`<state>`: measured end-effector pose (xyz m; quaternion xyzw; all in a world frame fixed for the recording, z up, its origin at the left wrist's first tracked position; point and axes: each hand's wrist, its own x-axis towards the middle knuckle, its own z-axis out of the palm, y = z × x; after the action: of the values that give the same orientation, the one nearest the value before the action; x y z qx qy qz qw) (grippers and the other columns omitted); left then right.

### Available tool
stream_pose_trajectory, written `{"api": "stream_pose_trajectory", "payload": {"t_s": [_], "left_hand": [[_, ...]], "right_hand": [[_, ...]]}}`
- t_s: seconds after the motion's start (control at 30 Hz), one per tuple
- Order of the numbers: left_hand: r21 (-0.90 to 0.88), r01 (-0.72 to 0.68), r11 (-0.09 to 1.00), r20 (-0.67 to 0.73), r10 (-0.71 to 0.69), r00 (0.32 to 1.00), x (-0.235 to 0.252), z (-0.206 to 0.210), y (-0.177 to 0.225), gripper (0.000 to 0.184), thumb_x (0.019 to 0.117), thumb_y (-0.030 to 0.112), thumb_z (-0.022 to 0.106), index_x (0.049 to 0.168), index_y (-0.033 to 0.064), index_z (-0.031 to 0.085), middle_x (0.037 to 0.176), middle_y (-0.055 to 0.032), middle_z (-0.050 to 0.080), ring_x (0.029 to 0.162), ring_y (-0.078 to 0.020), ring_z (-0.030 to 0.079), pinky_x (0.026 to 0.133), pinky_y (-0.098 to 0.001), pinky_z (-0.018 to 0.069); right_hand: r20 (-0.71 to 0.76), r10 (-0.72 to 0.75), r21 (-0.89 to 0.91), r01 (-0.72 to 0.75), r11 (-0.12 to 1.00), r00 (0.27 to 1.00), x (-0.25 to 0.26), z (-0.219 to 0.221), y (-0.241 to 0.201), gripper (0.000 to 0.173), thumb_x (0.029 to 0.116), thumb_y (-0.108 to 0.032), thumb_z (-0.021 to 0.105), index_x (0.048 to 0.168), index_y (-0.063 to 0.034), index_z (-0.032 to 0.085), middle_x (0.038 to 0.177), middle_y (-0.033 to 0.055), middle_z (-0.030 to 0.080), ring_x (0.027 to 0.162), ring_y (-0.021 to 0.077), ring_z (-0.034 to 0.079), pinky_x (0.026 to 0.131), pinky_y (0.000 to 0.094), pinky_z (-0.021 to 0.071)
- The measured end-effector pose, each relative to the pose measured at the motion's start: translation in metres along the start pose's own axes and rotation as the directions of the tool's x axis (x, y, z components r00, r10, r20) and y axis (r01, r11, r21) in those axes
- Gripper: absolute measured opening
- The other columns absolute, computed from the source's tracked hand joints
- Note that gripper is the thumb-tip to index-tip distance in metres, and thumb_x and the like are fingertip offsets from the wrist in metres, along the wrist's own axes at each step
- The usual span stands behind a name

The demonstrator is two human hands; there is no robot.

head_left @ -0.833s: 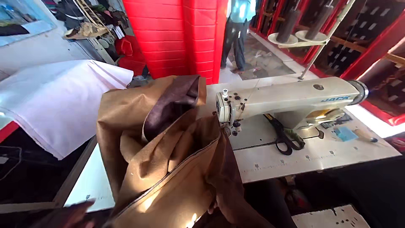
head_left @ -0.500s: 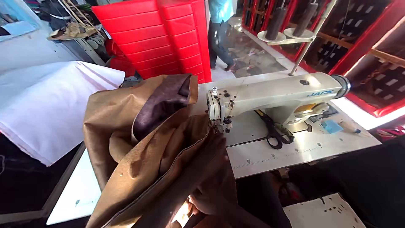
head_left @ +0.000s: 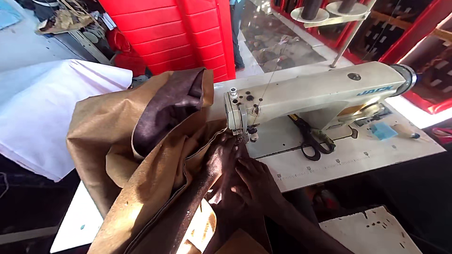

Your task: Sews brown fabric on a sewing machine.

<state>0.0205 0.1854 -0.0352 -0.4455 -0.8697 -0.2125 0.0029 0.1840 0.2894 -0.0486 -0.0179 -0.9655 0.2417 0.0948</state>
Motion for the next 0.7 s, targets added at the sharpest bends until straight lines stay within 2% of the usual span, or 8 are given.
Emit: {"api": "stream_pose_trajectory", "payload": {"t_s": [0.07, 0.17, 0.3, 0.4, 0.47, 0.53, 0.63, 0.7], "left_hand": [[0.015, -0.026, 1.0, 0.019, 0.026, 0.999, 0.002, -0.004, -0.003, 0.028, 0.1025, 0.022, 0.057, 0.123, 0.0121, 0.073, 0.129, -0.0094, 0.067, 0.129, -0.026, 0.057, 0.113, -0.0453, 0.0432], [0.013, 0.03, 0.999, 0.274, -0.032, 0.961, 0.013, -0.053, 0.034, 0.03, 0.104, 0.009, 0.053, 0.128, 0.0014, 0.068, 0.135, -0.0181, 0.064, 0.133, -0.0352, 0.054, 0.118, -0.0478, 0.0352], [0.087, 0.061, 0.994, 0.479, -0.095, 0.873, 0.027, -0.101, 0.087, 0.033, 0.1015, 0.001, 0.052, 0.132, -0.0056, 0.063, 0.137, -0.0208, 0.062, 0.132, -0.0352, 0.054, 0.116, -0.0442, 0.0346], [0.18, 0.032, 0.983, 0.558, -0.129, 0.82, 0.031, -0.113, 0.101, 0.033, 0.1045, 0.004, 0.051, 0.135, -0.004, 0.061, 0.14, -0.0167, 0.062, 0.136, -0.029, 0.052, 0.118, -0.0403, 0.0322], [0.036, -0.242, 0.97, 0.277, 0.223, 0.935, 0.02, -0.062, 0.03, 0.023, 0.0992, 0.006, 0.057, 0.114, -0.0017, 0.073, 0.118, -0.017, 0.072, 0.118, -0.032, 0.065, 0.109, -0.0461, 0.0451], [-0.055, -0.394, 0.917, 0.095, 0.398, 0.913, 0.019, -0.018, -0.023, 0.02, 0.0981, 0.008, 0.058, 0.107, 0.0031, 0.075, 0.112, -0.0152, 0.071, 0.111, -0.0322, 0.066, 0.103, -0.0491, 0.05], [0.02, -0.252, 0.968, 0.231, 0.241, 0.943, 0.017, -0.027, 0.0, 0.024, 0.1018, 0.013, 0.055, 0.115, 0.0061, 0.074, 0.121, -0.0119, 0.07, 0.117, -0.0283, 0.064, 0.105, -0.0447, 0.0494], [0.13, -0.143, 0.981, 0.478, 0.064, 0.876, 0.022, -0.07, 0.052, 0.035, 0.108, 0.015, 0.046, 0.136, 0.0051, 0.064, 0.142, -0.0139, 0.06, 0.134, -0.0292, 0.054, 0.116, -0.0412, 0.037]], "right_hand": [[-0.037, -0.024, -0.014, 0.024, 1.0, 0.999, 0.012, 0.001, 0.003, 0.063, 0.1026, -0.062, 0.042, 0.14, -0.0146, 0.061, 0.148, 0.0057, 0.057, 0.141, 0.0238, 0.047, 0.116, 0.0475, 0.0367], [0.112, -0.096, -0.06, 0.103, 0.993, 0.989, 0.022, 0.011, 0.008, 0.082, 0.1027, -0.068, 0.029, 0.159, -0.0088, 0.038, 0.169, 0.0112, 0.026, 0.158, 0.0285, 0.018, 0.127, 0.0548, 0.0149], [0.187, -0.063, -0.124, 0.087, 0.989, 0.98, 0.019, 0.021, 0.004, 0.089, 0.1019, -0.071, 0.016, 0.162, -0.0068, 0.029, 0.171, 0.0136, 0.017, 0.159, 0.0304, 0.012, 0.128, 0.056, 0.0097], [0.192, -0.048, -0.125, 0.073, 0.989, 0.98, 0.019, 0.022, 0.001, 0.09, 0.1017, -0.072, 0.016, 0.162, -0.0063, 0.028, 0.171, 0.0149, 0.017, 0.159, 0.0311, 0.011, 0.128, 0.0561, 0.0082], [0.194, -0.046, -0.135, 0.073, 0.988, 0.98, 0.019, 0.021, 0.001, 0.09, 0.1017, -0.072, 0.016, 0.162, -0.0063, 0.027, 0.171, 0.0155, 0.017, 0.159, 0.0315, 0.011, 0.127, 0.0563, 0.0086], [0.221, -0.036, -0.13, 0.066, 0.989, 0.975, 0.019, 0.019, 0.0, 0.091, 0.1013, -0.072, 0.015, 0.163, -0.0069, 0.025, 0.171, 0.0156, 0.016, 0.159, 0.0314, 0.008, 0.128, 0.0558, 0.0067], [0.181, -0.078, -0.011, 0.081, 0.997, 0.98, 0.017, 0.017, 0.005, 0.084, 0.1033, -0.069, 0.022, 0.161, -0.0095, 0.032, 0.17, 0.013, 0.023, 0.159, 0.0286, 0.011, 0.128, 0.054, 0.0077], [0.033, -0.066, 0.226, 0.057, 0.972, 0.997, 0.019, 0.01, 0.016, 0.059, 0.1063, -0.05, 0.043, 0.149, -0.0105, 0.054, 0.157, 0.0072, 0.048, 0.152, 0.0209, 0.035, 0.126, 0.0462, 0.0252]]}}
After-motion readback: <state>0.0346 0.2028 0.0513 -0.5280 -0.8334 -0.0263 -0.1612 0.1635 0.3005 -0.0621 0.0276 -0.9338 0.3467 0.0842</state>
